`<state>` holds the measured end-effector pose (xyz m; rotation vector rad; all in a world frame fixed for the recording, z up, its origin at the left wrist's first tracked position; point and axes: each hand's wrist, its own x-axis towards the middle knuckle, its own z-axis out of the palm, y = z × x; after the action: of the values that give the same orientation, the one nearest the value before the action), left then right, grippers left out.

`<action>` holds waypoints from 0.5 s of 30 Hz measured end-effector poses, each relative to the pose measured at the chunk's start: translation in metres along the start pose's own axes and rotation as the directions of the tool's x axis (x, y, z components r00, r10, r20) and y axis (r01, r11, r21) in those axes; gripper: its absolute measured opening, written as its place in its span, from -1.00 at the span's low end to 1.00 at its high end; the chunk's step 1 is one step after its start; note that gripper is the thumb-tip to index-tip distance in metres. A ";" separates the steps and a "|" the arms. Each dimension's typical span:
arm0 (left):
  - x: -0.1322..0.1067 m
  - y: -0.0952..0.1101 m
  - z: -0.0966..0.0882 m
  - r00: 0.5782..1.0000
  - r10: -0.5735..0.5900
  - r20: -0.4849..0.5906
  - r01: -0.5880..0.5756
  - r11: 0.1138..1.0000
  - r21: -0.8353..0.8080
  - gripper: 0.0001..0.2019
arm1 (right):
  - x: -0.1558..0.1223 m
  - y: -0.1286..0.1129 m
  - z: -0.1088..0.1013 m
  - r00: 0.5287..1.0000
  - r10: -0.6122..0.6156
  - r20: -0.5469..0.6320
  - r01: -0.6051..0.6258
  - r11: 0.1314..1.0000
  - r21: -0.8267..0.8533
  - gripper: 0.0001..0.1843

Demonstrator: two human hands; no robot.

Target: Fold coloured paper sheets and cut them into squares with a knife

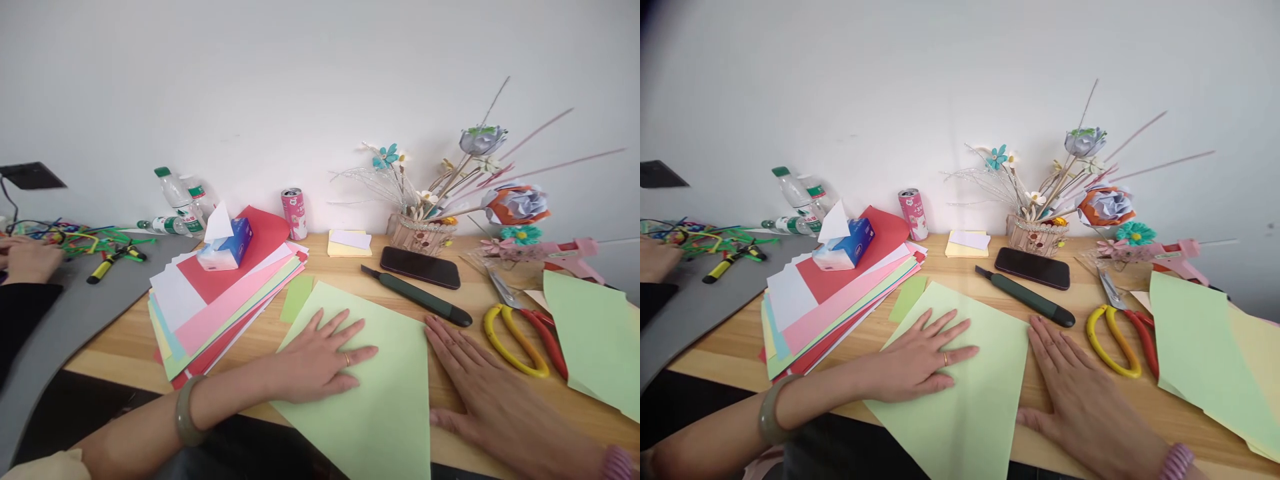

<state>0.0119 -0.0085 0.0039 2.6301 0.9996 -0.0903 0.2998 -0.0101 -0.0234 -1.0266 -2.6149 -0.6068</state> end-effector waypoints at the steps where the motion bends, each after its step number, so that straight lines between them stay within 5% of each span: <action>1: 0.000 0.000 0.000 1.000 -0.001 -0.005 0.001 1.000 -0.002 -0.48 | 0.000 -0.001 -0.002 1.000 0.013 -0.008 -0.013 1.000 -0.024 0.14; 5: 0.003 0.005 0.001 0.999 -0.026 -0.021 0.026 0.999 -0.033 -0.49 | 0.004 -0.017 -0.015 0.999 0.022 -0.034 -0.022 1.000 -0.001 -0.08; 10: 0.007 0.001 -0.002 0.997 -0.053 -0.057 0.042 0.984 -0.175 -0.49 | 0.012 -0.022 -0.019 0.977 -0.175 0.121 0.133 0.946 0.296 -0.28; 15: -0.018 -0.030 -0.008 0.975 -0.096 -0.199 -0.013 0.874 -0.486 -0.60 | 0.001 0.004 -0.009 0.996 -0.010 0.087 -0.021 0.937 0.350 -0.50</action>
<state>-0.0215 0.0034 0.0065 2.1829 0.9924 0.3996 0.3023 -0.0109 -0.0144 -0.9617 -2.6597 -0.0840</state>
